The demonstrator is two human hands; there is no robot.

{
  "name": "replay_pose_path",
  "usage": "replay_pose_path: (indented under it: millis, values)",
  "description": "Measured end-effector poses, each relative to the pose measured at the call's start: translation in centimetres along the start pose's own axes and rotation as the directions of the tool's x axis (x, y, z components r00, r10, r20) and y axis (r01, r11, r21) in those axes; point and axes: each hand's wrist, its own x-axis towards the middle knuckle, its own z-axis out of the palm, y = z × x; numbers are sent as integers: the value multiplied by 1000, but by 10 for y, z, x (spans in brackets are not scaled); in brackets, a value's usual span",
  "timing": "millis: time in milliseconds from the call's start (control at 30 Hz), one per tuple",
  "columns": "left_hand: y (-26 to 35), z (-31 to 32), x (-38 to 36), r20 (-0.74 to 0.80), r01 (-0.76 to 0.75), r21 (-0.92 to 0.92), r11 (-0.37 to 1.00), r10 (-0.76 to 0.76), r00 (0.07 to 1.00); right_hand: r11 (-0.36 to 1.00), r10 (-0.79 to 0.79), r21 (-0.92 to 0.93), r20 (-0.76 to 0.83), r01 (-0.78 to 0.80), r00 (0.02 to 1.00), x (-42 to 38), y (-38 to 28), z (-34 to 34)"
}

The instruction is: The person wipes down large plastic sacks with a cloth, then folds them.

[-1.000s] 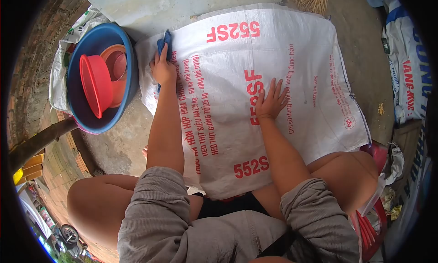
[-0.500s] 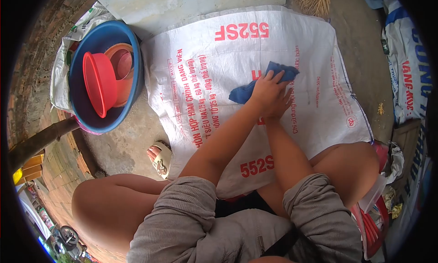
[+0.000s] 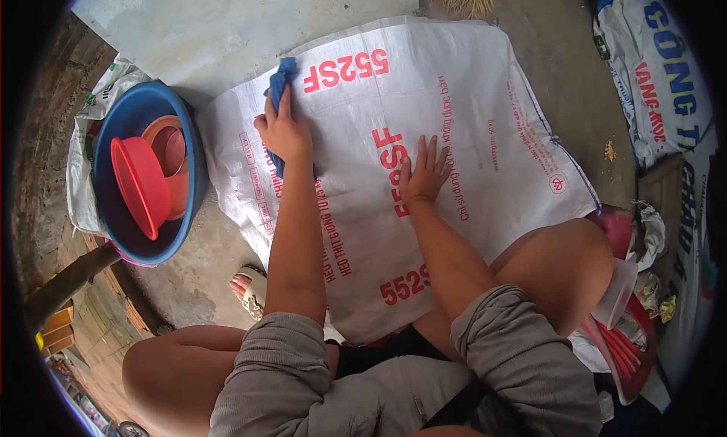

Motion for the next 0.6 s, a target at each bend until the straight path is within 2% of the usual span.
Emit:
replay_pose_path:
  millis: [33,100,133,167,233,300,367,433,533,600]
  values:
    - [-7,3,4,-53,186,43,982,-184,982,1000,13,-11,-10,-13,1000,0,1,0]
    - [-16,5,7,-93,296,18,955,-293,952,1000,-2,6,-1,2,1000,0,1,-1]
    - [-9,-1,8,-59,210,43,977,-207,977,1000,1,12,-4,-1,1000,0,0,-1]
    - [3,-4,5,-59,207,30,978,-205,977,1000,6,7,-14,-5,1000,2,0,-2]
    - [36,-10,-11,0,-61,-88,994,61,998,1000,11,19,6,-12,1000,1,-1,-4]
    - [71,-18,-37,143,-173,-210,962,205,968,1000,11,24,1,-11,1000,0,0,-3]
    - [96,-22,-65,274,-303,-370,878,415,868,1000,10,23,2,-10,1000,-1,2,-2]
    - [103,-13,-96,398,-408,-407,818,560,727,1000,12,20,-6,-12,1000,-1,2,0]
    - [94,-10,-126,379,-499,-385,777,626,682,1000,16,20,-14,-16,1000,-1,4,1]
    - [78,-17,-123,439,-520,-254,815,577,689,998,17,59,13,-17,1000,-2,5,-4]
